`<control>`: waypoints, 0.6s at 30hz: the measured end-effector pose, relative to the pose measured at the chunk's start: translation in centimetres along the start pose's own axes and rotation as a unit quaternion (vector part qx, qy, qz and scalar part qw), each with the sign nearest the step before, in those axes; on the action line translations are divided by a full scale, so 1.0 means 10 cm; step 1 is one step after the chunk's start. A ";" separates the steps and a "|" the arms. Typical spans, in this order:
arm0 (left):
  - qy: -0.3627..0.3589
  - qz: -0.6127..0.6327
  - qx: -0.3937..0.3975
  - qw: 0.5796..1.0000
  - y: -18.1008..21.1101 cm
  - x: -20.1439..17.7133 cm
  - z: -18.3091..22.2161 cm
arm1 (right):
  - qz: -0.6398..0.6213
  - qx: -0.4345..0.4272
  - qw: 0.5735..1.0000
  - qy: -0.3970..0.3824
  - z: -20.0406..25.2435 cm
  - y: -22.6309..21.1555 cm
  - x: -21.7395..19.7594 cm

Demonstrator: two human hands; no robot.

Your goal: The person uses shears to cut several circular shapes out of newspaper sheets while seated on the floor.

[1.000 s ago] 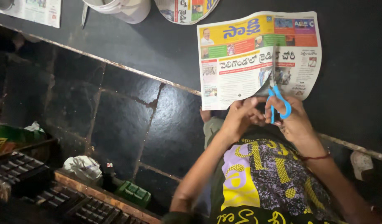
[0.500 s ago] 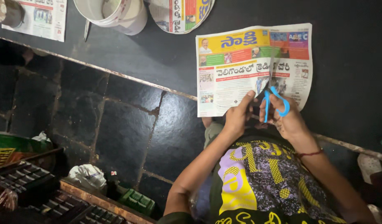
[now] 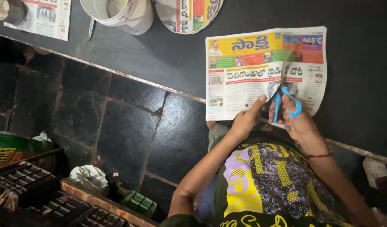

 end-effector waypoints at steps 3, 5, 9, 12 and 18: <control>0.001 0.012 -0.022 1.000 -0.02 -0.02 0.01 | 0.078 -0.017 0.996 0.050 0.01 -0.01 0.00; -0.009 0.024 -0.037 0.999 -0.02 -0.04 -0.01 | 0.107 -0.029 0.993 0.046 0.04 -0.05 0.02; -0.043 0.015 -0.018 0.999 0.05 -0.06 0.04 | 0.041 -0.021 0.999 -0.009 0.02 -0.11 0.03; -0.050 0.000 -0.022 0.999 0.10 -0.09 0.08 | 0.117 0.004 0.992 0.049 0.02 -0.12 -0.06; -0.052 -0.050 -0.023 0.997 0.07 -0.25 0.09 | 0.137 0.037 0.990 0.013 0.01 -0.13 -0.17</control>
Point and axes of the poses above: each hand's wrist, its own z-axis away from the middle knuckle, its own x-axis out of the palm, y = z × x, the point moved 3 cm from there along -z, towards the middle knuckle, and after that the axes turned 6 degrees about x, right-handed, at the moved point
